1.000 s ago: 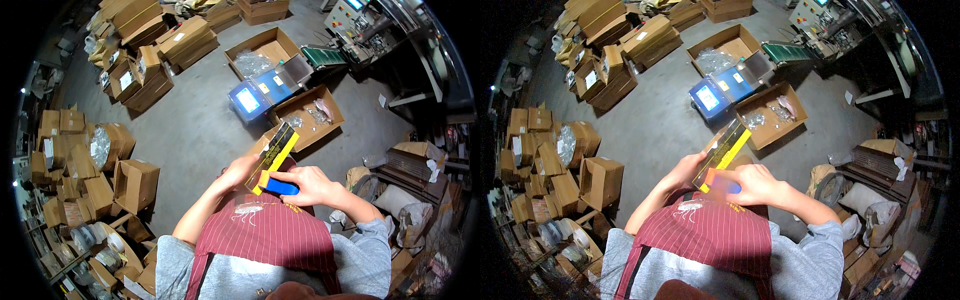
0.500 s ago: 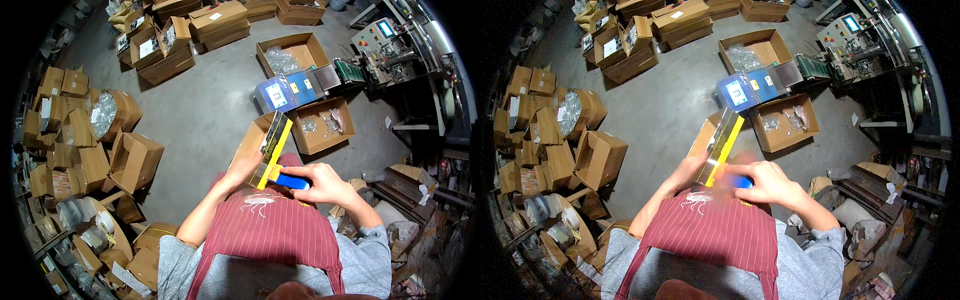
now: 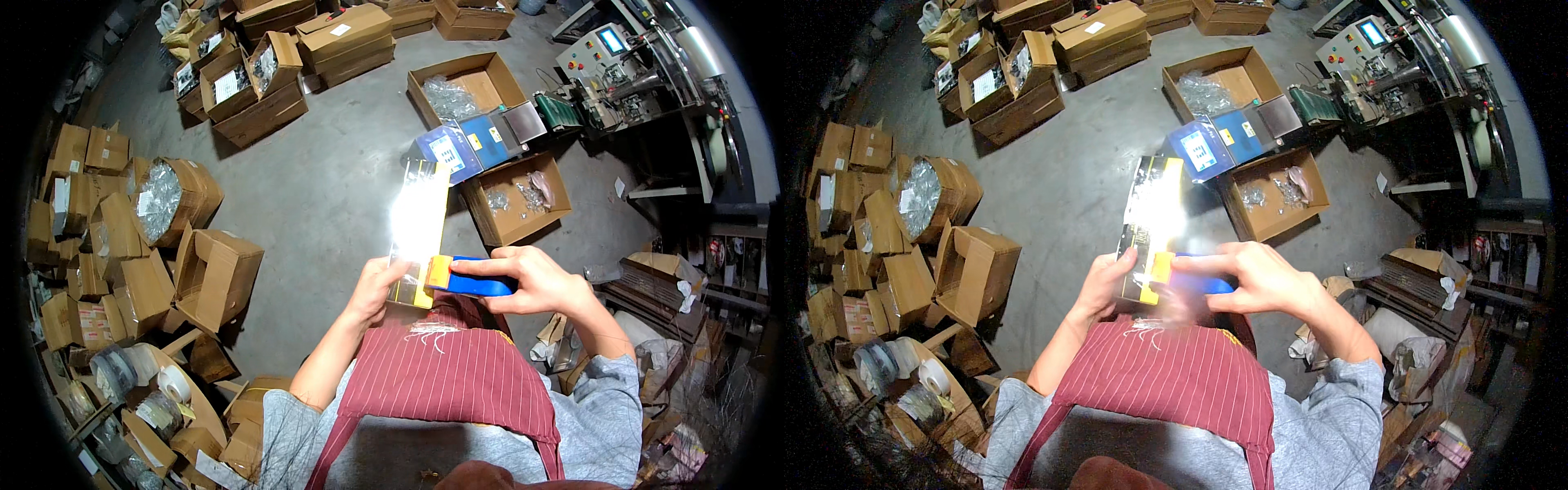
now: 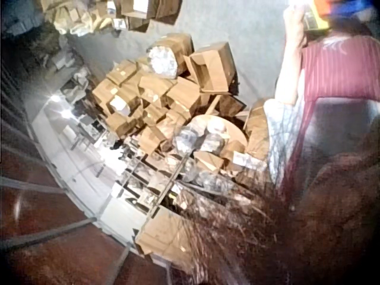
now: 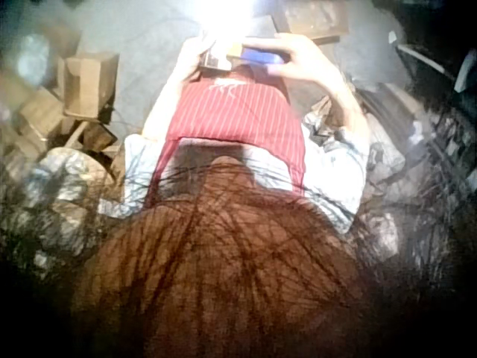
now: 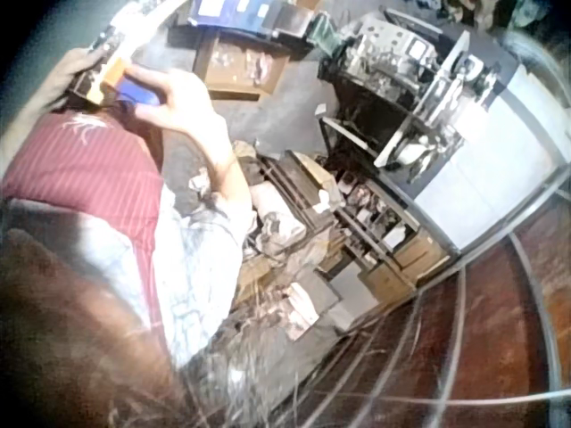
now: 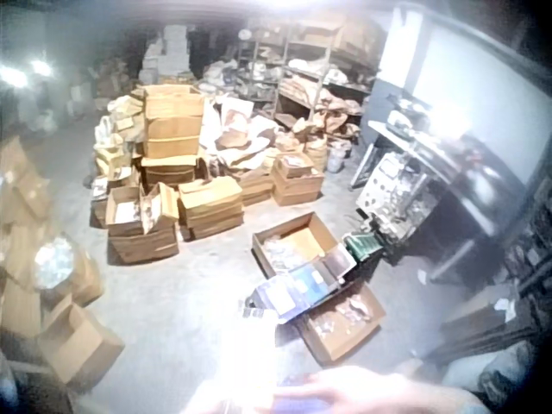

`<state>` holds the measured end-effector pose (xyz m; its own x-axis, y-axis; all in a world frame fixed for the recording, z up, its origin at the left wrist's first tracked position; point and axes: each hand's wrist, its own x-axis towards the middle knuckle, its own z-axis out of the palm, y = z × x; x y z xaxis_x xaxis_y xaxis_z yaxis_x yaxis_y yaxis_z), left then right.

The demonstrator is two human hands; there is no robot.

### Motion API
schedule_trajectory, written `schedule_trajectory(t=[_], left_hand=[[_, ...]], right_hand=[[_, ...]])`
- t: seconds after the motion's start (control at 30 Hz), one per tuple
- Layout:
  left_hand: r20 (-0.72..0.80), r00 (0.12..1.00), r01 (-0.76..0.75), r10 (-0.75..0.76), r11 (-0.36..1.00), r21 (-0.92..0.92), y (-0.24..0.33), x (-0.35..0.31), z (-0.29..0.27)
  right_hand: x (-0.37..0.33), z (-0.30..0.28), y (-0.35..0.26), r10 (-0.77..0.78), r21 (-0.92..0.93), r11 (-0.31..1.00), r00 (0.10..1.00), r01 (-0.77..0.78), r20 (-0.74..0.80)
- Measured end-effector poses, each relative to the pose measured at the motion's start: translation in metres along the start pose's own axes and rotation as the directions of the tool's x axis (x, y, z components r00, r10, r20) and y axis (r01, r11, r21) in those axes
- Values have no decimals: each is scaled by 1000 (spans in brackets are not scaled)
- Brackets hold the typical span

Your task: The person loads a roll of packing tape into a handheld dispenser and then repeatedly tapes the seams of several cardboard boxes. The person places the taped boxes aside and briefly interacts with another person before continuing to tape more boxes.

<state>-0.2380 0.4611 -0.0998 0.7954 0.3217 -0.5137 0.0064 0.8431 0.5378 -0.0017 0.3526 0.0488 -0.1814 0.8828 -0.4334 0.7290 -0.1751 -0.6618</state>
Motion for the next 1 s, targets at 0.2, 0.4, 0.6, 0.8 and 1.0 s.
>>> schedule_trajectory(t=[0.2, 0.4, 0.6, 0.8, 1.0], left_hand=[[22, 984, -170, 177, 969, -178, 34, -40, -10], [20, 957, -274, 290, 922, -272, 25, -53, -24], [-58, 928, -366, 368, 871, -328, 15, -56, -11], [-17, 910, -387, 414, 835, -390, 14, -69, -17], [-64, 872, -457, 485, 761, -460, 19, -132, 11]], right_hand=[[-18, -28, -2, -253, -9, 967, 963, 253, -88], [-18, -26, 17, -287, -50, 958, 954, 283, -92], [23, -15, -13, -240, -225, 945, 971, 236, 11], [23, -17, -16, -328, -181, 928, 944, 327, 22], [-18, -44, -33, -625, 95, 760, 763, 643, -164]])
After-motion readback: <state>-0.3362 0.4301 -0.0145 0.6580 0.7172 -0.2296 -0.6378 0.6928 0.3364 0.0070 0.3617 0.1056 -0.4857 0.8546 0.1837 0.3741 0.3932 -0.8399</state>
